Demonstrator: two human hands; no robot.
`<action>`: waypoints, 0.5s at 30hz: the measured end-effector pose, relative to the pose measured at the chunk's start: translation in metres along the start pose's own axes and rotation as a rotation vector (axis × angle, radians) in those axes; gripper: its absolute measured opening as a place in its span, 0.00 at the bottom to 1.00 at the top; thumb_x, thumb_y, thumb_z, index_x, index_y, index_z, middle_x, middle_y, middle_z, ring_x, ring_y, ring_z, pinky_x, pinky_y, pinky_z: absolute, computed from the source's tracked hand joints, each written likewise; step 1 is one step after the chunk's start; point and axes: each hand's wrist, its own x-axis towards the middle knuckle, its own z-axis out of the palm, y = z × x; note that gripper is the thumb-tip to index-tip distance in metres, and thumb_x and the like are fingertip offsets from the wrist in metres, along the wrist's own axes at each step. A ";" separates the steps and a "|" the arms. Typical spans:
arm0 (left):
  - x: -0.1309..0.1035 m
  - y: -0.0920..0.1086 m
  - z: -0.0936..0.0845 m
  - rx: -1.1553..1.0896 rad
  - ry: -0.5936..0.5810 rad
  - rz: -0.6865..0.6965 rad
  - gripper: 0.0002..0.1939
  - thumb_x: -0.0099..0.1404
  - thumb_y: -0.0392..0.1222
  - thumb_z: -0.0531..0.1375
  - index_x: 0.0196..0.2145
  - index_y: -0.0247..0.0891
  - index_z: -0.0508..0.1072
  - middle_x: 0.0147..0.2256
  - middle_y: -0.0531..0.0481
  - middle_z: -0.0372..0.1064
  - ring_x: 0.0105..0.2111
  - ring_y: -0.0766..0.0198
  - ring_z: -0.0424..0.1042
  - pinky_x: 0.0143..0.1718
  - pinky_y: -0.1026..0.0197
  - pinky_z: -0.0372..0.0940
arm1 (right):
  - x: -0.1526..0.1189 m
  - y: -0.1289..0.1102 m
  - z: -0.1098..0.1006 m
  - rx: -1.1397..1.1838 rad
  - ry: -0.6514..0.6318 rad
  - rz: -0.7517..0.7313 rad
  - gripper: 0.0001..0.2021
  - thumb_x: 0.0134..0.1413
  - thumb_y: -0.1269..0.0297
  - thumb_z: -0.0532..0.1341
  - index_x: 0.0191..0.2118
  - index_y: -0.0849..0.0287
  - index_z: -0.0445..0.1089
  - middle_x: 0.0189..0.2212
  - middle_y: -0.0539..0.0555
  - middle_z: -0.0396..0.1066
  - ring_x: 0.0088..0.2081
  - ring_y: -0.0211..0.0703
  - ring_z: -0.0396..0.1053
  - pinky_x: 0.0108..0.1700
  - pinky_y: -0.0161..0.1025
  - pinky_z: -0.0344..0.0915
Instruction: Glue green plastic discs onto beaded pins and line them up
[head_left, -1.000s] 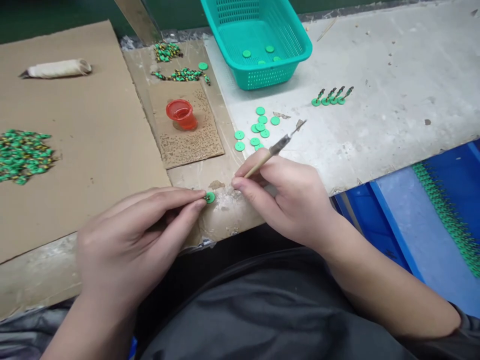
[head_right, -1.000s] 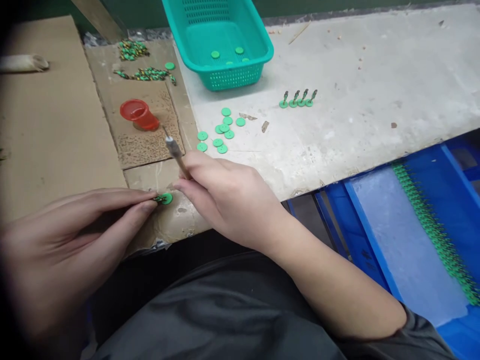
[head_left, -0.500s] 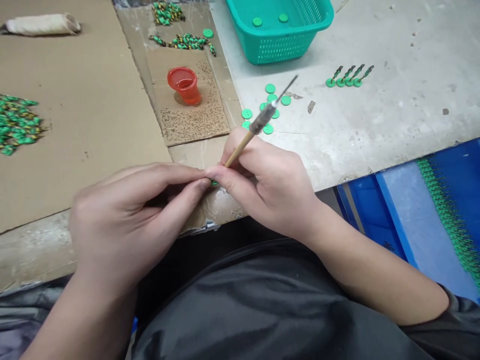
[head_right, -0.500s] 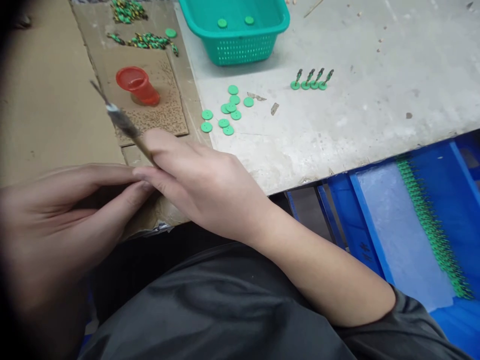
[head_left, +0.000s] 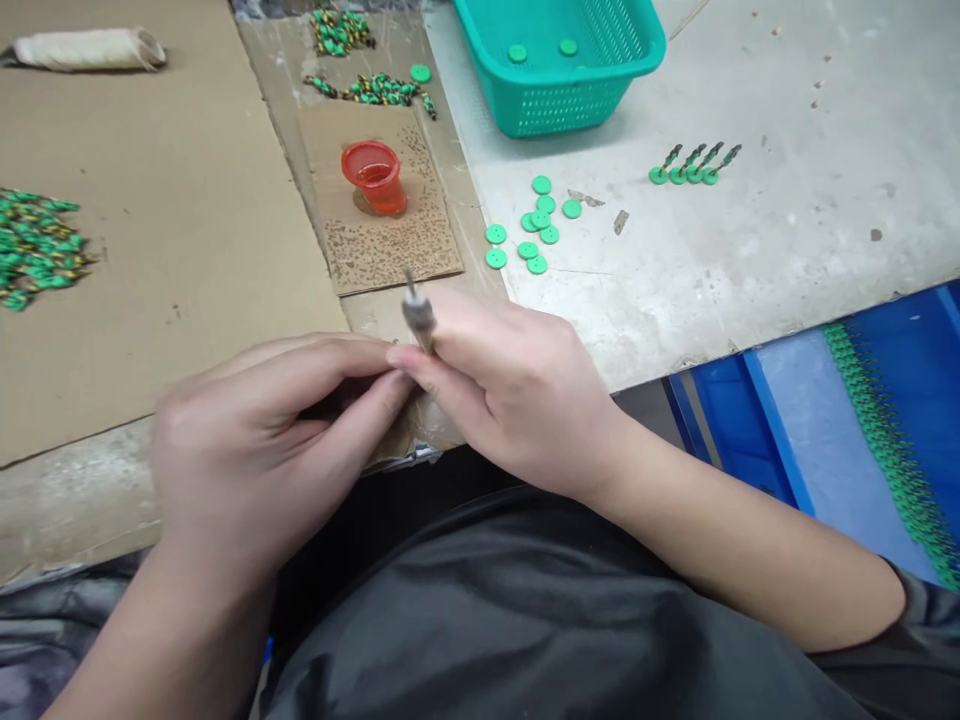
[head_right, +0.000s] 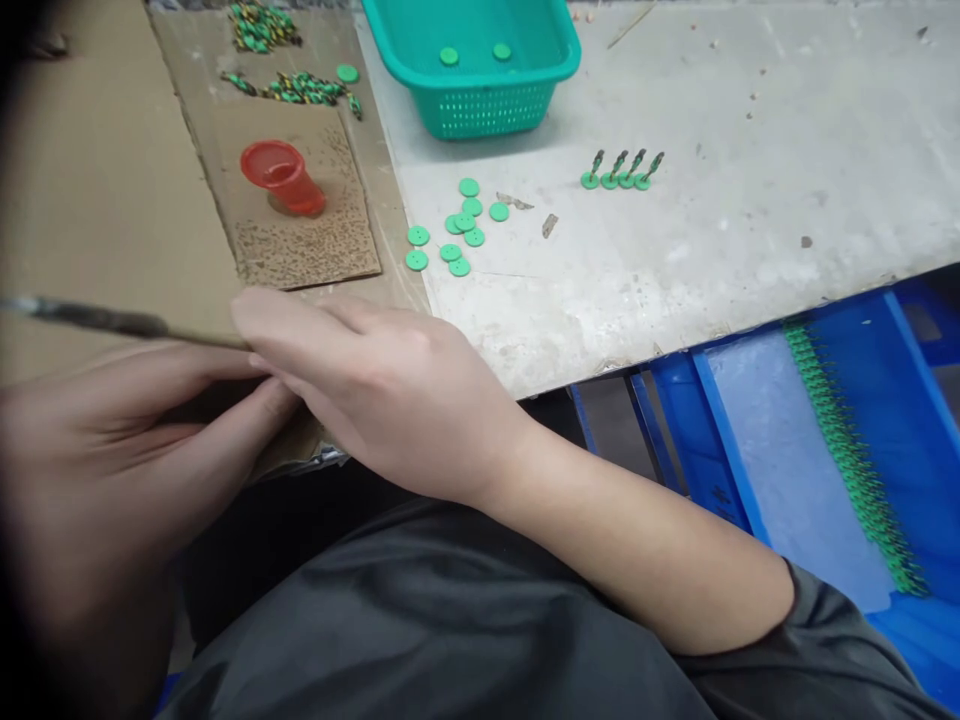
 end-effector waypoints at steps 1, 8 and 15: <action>0.000 0.003 0.000 0.004 0.009 -0.022 0.05 0.79 0.41 0.71 0.46 0.49 0.90 0.46 0.58 0.89 0.46 0.65 0.87 0.53 0.65 0.75 | 0.001 0.001 0.000 0.002 0.002 0.004 0.09 0.88 0.60 0.58 0.51 0.48 0.75 0.47 0.53 0.84 0.50 0.49 0.82 0.58 0.42 0.78; 0.003 0.007 -0.002 -0.013 -0.021 -0.027 0.05 0.79 0.41 0.72 0.48 0.50 0.91 0.45 0.59 0.89 0.42 0.69 0.85 0.48 0.68 0.73 | 0.004 0.023 -0.006 0.030 0.156 0.019 0.16 0.88 0.55 0.63 0.39 0.51 0.72 0.44 0.51 0.82 0.44 0.45 0.81 0.51 0.40 0.76; 0.001 -0.001 -0.003 0.125 -0.011 0.058 0.09 0.80 0.45 0.70 0.55 0.46 0.87 0.45 0.53 0.85 0.42 0.64 0.81 0.49 0.59 0.74 | 0.005 0.031 -0.012 -0.021 0.083 -0.134 0.15 0.89 0.59 0.61 0.44 0.56 0.77 0.41 0.50 0.81 0.39 0.43 0.78 0.50 0.39 0.75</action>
